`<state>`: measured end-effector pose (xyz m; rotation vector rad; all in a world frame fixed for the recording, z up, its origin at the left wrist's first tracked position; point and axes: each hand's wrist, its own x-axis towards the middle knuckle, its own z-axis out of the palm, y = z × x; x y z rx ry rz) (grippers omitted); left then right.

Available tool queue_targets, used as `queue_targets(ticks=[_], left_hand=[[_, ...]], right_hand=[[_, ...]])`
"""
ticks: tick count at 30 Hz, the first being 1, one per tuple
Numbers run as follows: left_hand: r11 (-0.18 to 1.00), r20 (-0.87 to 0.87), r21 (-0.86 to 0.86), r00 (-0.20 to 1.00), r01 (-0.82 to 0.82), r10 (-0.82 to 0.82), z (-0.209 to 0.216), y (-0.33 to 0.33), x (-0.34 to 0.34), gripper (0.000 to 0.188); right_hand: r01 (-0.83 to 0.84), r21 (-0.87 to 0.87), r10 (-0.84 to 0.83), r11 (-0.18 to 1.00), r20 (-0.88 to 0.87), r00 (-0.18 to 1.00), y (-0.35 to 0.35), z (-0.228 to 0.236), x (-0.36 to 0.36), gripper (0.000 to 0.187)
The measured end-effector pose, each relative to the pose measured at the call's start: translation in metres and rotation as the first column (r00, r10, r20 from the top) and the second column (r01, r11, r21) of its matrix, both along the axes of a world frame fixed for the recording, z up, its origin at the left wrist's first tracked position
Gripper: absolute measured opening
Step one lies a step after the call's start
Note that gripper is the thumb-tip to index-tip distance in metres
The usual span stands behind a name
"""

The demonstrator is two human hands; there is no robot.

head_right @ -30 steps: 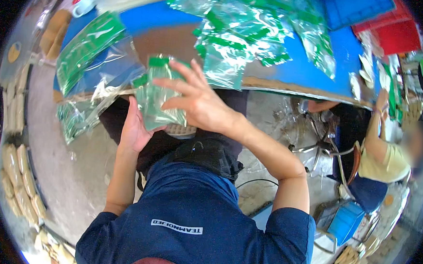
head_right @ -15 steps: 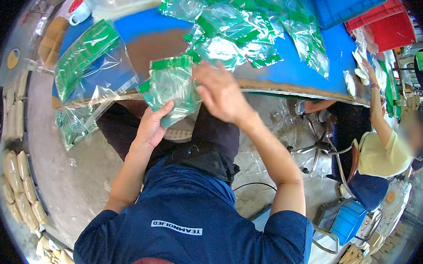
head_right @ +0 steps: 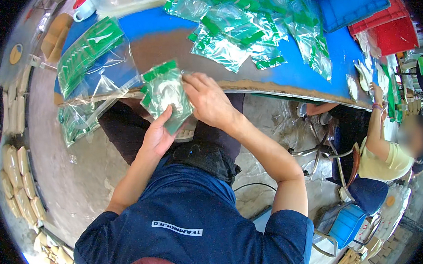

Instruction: Packing several small green plastic bags into a larger clear plastic bag for distribution or storage.

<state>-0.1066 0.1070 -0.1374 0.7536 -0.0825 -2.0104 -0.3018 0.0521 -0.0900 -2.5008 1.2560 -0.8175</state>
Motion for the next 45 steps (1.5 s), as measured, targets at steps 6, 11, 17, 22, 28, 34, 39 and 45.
queue_targets(ticks=[6,11,17,22,28,34,39,45], left_hand=[[0.984,0.189,-0.174,0.98,-0.03,0.064,0.004,-0.006,0.0,0.045],[0.978,0.177,-0.207,0.984,0.03,0.008,0.005,-0.007,0.01,0.043],[0.971,0.231,-0.236,0.968,-0.044,0.101,-0.001,-0.015,0.012,0.045],[0.945,0.312,-0.321,0.935,-0.061,0.166,0.02,-0.007,0.047,0.045],[0.957,0.401,-0.264,0.916,0.121,-0.006,0.002,-0.021,0.061,0.047],[0.961,0.224,-0.27,0.975,0.054,0.008,0.0,-0.019,0.054,0.058],[0.97,0.087,-0.239,0.996,0.035,-0.015,-0.011,-0.002,0.061,0.06],[0.999,-0.037,-0.046,0.999,-0.016,0.014,-0.015,-0.01,0.028,0.056]], right_hand=[[0.404,-0.108,-0.419,0.908,-0.252,0.872,-0.012,0.0,-0.062,0.051],[0.109,-0.002,-0.108,0.994,-0.124,0.986,0.013,0.007,-0.025,0.043],[0.221,0.083,-0.234,0.972,0.21,0.949,-0.01,0.002,0.002,0.029],[0.124,-0.183,-0.133,0.975,-0.034,0.991,-0.027,0.0,0.018,0.032],[-0.175,0.093,0.148,0.98,0.239,0.96,-0.045,0.002,0.022,0.03],[0.328,-0.212,-0.369,0.921,-0.194,0.909,-0.039,-0.011,-0.002,0.059],[0.069,-0.191,-0.102,0.979,-0.171,0.98,-0.041,0.011,0.019,0.049],[0.095,0.183,-0.111,0.979,0.081,0.991,-0.052,0.001,0.032,0.031]])
